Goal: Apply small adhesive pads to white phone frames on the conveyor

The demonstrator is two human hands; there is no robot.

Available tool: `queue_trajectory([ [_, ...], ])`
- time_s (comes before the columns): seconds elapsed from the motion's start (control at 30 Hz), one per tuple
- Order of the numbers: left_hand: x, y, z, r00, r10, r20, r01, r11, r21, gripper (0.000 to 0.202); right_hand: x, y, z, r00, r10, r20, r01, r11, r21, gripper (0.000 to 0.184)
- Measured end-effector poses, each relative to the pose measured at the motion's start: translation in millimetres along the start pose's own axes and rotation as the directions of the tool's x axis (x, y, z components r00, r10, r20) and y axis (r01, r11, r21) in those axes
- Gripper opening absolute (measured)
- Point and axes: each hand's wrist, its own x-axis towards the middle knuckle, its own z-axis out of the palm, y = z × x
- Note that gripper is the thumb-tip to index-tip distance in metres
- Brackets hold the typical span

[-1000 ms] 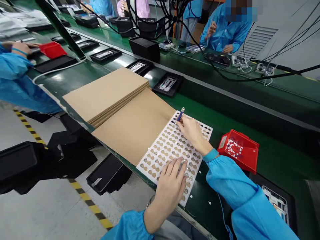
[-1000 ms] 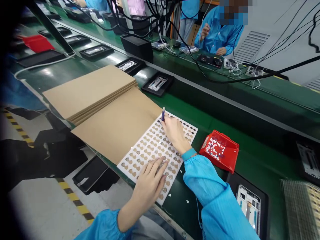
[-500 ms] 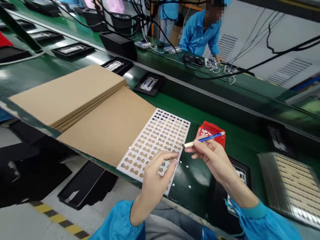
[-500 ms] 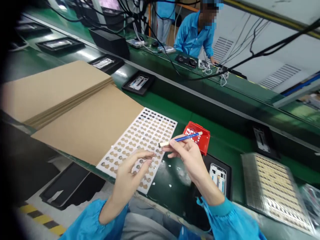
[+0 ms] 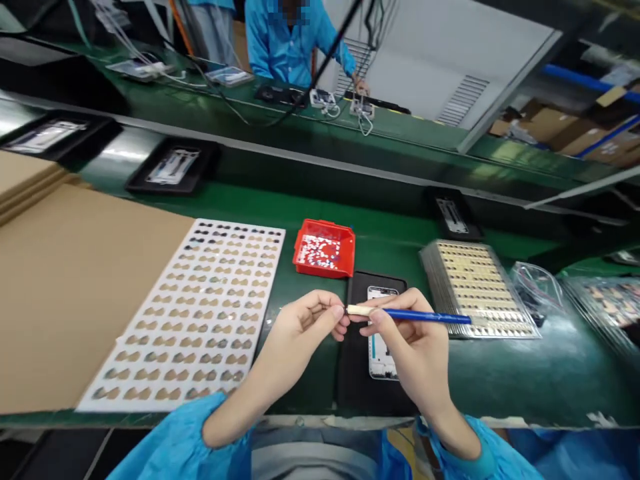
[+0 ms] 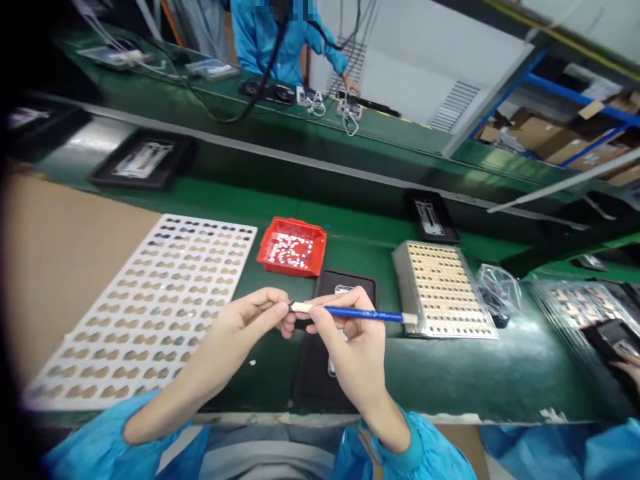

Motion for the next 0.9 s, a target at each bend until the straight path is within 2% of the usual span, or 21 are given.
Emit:
queue_trajectory([
  [0.1, 11, 6, 7.1, 0.99, 0.007, 0.144, -0.022, 0.995, 0.1, 0.026, 7, 1, -27, 0.995, 0.097, 0.033, -0.098, 0.994, 0.037, 0.036],
  [0.17, 23, 9, 5.9, 0.982, 0.055, 0.18, -0.09, 0.978, 0.19, 0.024, 15, 6, -48, 0.987, 0.16, 0.034, -0.162, 0.985, 0.067, 0.043],
  [0.23, 40, 12, -2.5, 0.973, 0.177, 0.149, -0.219, 0.914, 0.341, 0.017, 23, 16, -69, 0.976, 0.217, 0.006, -0.217, 0.976, 0.029, 0.047],
  [0.27, 50, 12, -9.1, 0.953, 0.275, 0.127, -0.302, 0.84, 0.45, 0.013, 27, 22, -78, 0.973, 0.231, -0.017, -0.232, 0.973, -0.015, 0.048],
  [0.3, 61, 11, -16.7, 0.916, 0.379, 0.133, -0.382, 0.723, 0.575, 0.01, 31, 28, -86, 0.972, 0.231, -0.039, -0.233, 0.97, -0.067, 0.049],
  [0.37, 82, 7, -32.4, 0.819, 0.519, 0.246, -0.478, 0.379, 0.792, 0.014, 38, 41, -97, 0.981, 0.183, -0.063, -0.192, 0.963, -0.192, 0.049],
  [0.43, 96, 1, -45.3, 0.756, 0.524, 0.392, -0.485, 0.048, 0.873, 0.027, 42, 51, -100, 0.993, 0.118, -0.031, -0.121, 0.931, -0.345, 0.042],
  [0.47, 101, -2, -49.9, 0.739, 0.512, 0.437, -0.476, -0.063, 0.877, 0.032, 43, 55, -100, 0.996, 0.088, -0.002, -0.08, 0.904, -0.42, 0.037],
  [0.53, 103, -6, -55.2, 0.718, 0.506, 0.478, -0.452, -0.184, 0.873, 0.036, 46, 59, -98, 0.997, 0.039, 0.063, 0.001, 0.844, -0.537, 0.03],
  [0.67, 95, -3, -56.0, 0.707, 0.507, 0.494, -0.426, -0.253, 0.869, 0.031, 51, 63, -93, 0.99, -0.021, 0.138, 0.106, 0.754, -0.649, 0.023],
  [0.9, 88, -1, -56.3, 0.73, 0.52, 0.443, -0.398, -0.204, 0.894, 0.033, 54, 67, -93, 0.982, -0.076, 0.175, 0.183, 0.64, -0.746, 0.018],
])
